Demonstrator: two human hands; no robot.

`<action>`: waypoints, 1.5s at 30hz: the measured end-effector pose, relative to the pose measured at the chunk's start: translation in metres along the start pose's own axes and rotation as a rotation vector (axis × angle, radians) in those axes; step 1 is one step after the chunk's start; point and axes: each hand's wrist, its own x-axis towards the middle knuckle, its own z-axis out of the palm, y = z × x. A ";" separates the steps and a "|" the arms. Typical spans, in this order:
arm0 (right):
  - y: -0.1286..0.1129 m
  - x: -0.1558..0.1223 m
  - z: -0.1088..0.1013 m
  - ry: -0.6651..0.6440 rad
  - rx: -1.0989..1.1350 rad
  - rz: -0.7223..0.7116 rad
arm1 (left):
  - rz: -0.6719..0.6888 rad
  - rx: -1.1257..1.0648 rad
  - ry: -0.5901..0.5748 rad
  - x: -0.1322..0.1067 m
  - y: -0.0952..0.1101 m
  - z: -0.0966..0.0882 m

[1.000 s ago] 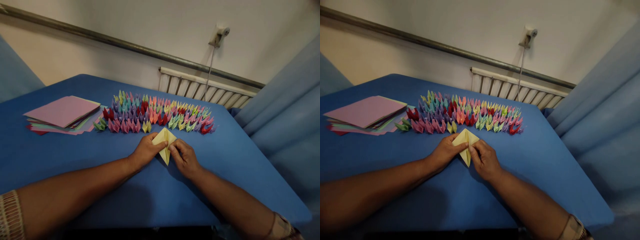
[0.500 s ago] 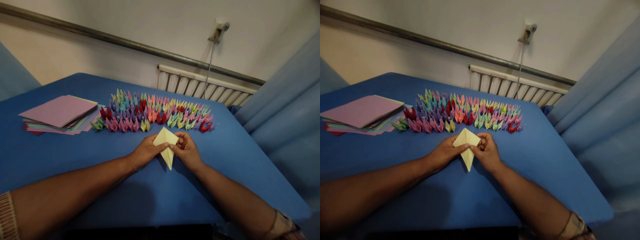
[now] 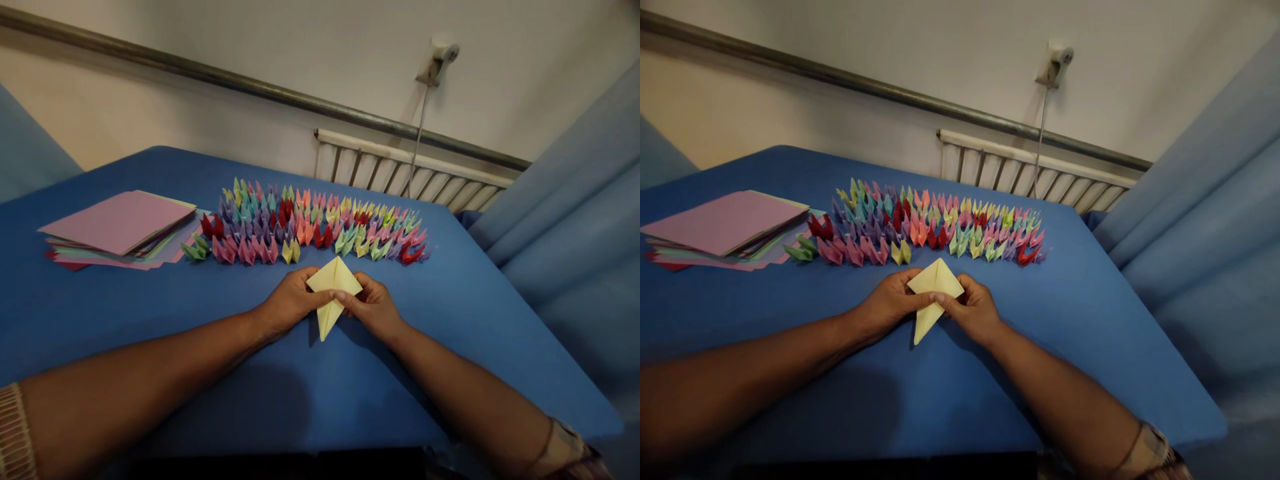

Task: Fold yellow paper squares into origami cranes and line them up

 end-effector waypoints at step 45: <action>-0.004 -0.008 -0.003 -0.294 0.016 0.118 | 0.081 0.091 0.047 -0.005 0.006 -0.004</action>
